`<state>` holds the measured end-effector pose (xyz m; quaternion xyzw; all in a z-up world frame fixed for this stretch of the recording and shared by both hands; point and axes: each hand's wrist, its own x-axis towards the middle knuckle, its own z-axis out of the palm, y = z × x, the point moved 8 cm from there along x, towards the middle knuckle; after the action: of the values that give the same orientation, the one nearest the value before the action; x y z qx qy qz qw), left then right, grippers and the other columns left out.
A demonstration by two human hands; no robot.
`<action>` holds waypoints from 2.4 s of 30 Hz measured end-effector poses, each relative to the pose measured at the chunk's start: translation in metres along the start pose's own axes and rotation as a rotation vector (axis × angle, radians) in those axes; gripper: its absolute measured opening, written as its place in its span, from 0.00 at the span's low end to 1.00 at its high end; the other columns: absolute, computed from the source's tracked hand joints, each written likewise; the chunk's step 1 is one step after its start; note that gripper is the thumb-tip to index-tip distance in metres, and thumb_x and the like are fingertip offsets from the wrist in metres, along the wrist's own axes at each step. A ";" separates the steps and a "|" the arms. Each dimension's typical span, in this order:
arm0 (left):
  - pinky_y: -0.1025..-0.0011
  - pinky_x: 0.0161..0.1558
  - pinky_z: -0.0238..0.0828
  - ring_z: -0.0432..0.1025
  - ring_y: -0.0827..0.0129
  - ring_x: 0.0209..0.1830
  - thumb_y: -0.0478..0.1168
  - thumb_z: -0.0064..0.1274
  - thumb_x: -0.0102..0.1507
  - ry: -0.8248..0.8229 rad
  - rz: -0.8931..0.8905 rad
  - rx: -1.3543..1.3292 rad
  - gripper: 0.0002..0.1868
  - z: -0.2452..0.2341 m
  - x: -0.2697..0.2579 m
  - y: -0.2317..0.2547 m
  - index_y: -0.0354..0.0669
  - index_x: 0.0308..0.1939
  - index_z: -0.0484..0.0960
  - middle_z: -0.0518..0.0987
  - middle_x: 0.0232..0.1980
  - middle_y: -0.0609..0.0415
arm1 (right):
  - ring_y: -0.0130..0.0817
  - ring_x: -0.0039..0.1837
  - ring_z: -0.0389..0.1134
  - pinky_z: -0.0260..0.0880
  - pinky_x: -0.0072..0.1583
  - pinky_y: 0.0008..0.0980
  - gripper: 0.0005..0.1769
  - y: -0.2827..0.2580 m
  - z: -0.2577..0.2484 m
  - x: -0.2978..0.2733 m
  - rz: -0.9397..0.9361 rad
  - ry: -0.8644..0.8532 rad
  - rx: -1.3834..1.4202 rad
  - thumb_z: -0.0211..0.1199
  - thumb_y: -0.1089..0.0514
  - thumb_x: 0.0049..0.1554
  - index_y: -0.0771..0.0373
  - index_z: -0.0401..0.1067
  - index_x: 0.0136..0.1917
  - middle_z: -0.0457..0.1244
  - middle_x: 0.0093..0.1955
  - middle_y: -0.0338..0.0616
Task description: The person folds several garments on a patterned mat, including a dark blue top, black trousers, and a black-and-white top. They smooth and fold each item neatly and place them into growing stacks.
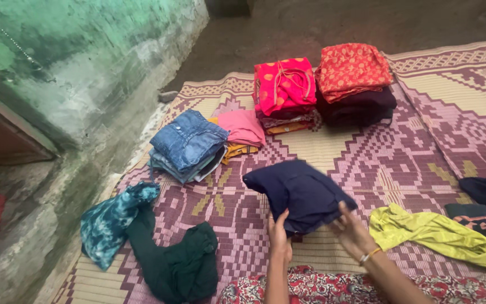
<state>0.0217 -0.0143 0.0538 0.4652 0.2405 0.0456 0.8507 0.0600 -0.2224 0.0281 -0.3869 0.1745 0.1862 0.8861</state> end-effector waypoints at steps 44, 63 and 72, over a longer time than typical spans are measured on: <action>0.38 0.77 0.28 0.32 0.44 0.84 0.55 0.58 0.61 0.102 1.164 1.721 0.48 0.230 0.253 0.218 0.42 0.79 0.54 0.40 0.85 0.46 | 0.48 0.84 0.40 0.42 0.74 0.67 0.39 -0.227 0.229 0.273 -1.191 0.197 -1.802 0.49 0.41 0.64 0.49 0.45 0.84 0.40 0.85 0.50; 0.32 0.74 0.21 0.26 0.44 0.84 0.56 0.53 0.65 -0.132 1.025 1.621 0.44 0.312 0.047 0.083 0.46 0.80 0.53 0.37 0.85 0.46 | 0.54 0.84 0.38 0.38 0.74 0.68 0.41 -0.318 0.073 0.054 -1.103 0.363 -1.932 0.51 0.34 0.61 0.42 0.46 0.83 0.39 0.85 0.52; 0.35 0.75 0.23 0.29 0.41 0.84 0.58 0.50 0.67 -0.475 1.109 1.523 0.42 0.469 -0.058 -0.063 0.46 0.79 0.55 0.42 0.84 0.42 | 0.60 0.82 0.44 0.43 0.76 0.66 0.41 -0.424 -0.164 -0.055 -0.996 0.828 -1.895 0.53 0.34 0.60 0.48 0.53 0.81 0.46 0.83 0.59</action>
<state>0.1730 -0.4281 0.2359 0.9356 -0.2256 0.1771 0.2058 0.1820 -0.6237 0.2111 -0.9562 0.0700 -0.2701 0.0890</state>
